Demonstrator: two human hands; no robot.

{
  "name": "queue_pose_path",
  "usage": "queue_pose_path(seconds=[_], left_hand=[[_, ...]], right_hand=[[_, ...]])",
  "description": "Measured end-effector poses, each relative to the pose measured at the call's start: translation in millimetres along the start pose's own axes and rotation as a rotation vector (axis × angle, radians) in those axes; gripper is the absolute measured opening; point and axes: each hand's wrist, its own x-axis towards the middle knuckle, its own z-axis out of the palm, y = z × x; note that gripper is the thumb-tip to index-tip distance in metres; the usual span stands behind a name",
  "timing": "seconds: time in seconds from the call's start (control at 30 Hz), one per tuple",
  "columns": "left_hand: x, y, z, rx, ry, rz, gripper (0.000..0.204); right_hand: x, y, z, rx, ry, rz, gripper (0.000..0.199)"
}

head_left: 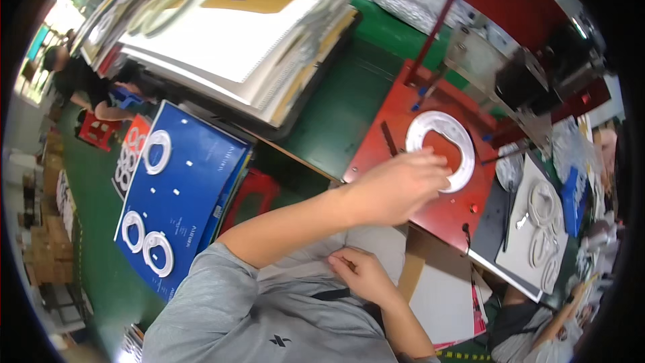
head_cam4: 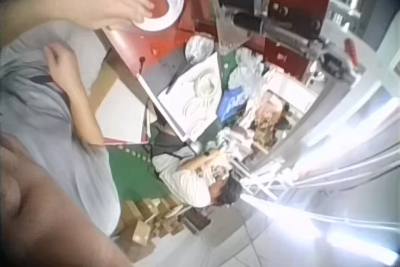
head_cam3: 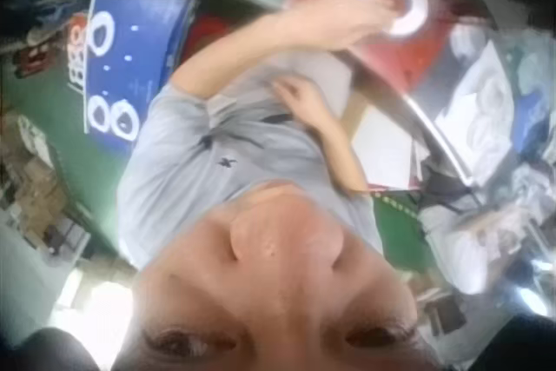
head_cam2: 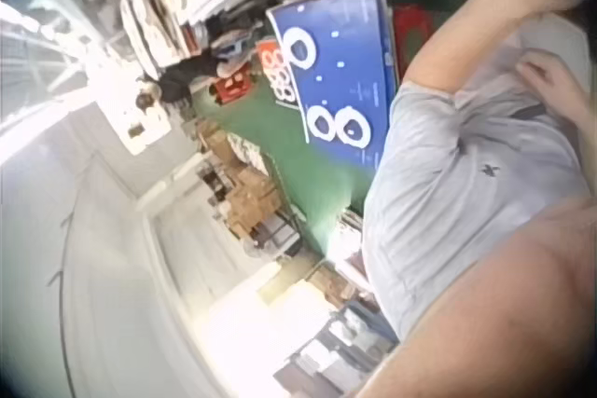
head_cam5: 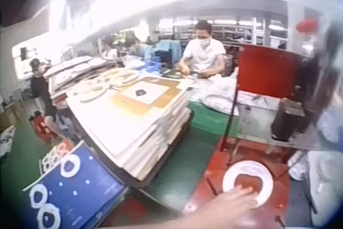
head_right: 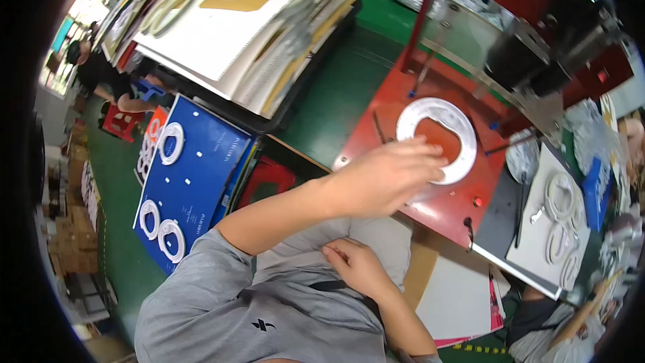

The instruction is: Assembling circular LED light components by applying adhesive paste with a brush and using a press machine to join parts.

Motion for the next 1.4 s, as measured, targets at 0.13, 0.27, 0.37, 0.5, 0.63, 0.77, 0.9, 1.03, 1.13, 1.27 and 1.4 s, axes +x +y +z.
queue_pose_path(seconds=[0.13,0.27,0.37,0.5,0.63,0.77,0.9,1.03,1.13,1.27,1.4], left_hand=[[8,38,-59,-0.055,-0.011,0.093,0.033],[28,27,-171,0.352,0.322,0.193,0.024],[35,-22,-262,0.778,0.43,-0.116,0.028],[1,-114,-368,1.128,0.363,-0.749,0.053],[-4,-165,-377,1.348,0.056,-0.95,0.069],[8,-172,-361,1.23,0.0,-0.956,0.064],[9,-156,-353,1.128,-0.003,-0.73,0.056],[23,-88,-324,0.77,0.042,-0.757,0.041],[13,-70,-304,0.553,0.174,-0.661,0.024],[8,-35,-282,0.425,0.169,-0.598,0.026],[-4,8,-246,0.308,0.209,-0.408,0.025]], right_hand=[[10,3,-4,0.001,-0.056,0.062,0.02],[21,-7,-6,-0.103,-0.039,-0.068,0.018],[20,-13,-4,-0.065,-0.026,-0.058,0.018],[21,-10,3,-0.081,-0.05,-0.076,0.018],[19,2,9,-0.086,-0.053,-0.077,0.018],[20,4,10,-0.094,-0.023,-0.061,0.019],[22,4,10,-0.126,-0.004,-0.071,0.018],[24,5,7,-0.129,-0.024,-0.091,0.018],[25,2,8,-0.12,-0.037,-0.1,0.018],[28,-10,4,-0.105,-0.047,-0.116,0.018],[34,-49,-10,0.162,0.031,-0.163,0.044]])
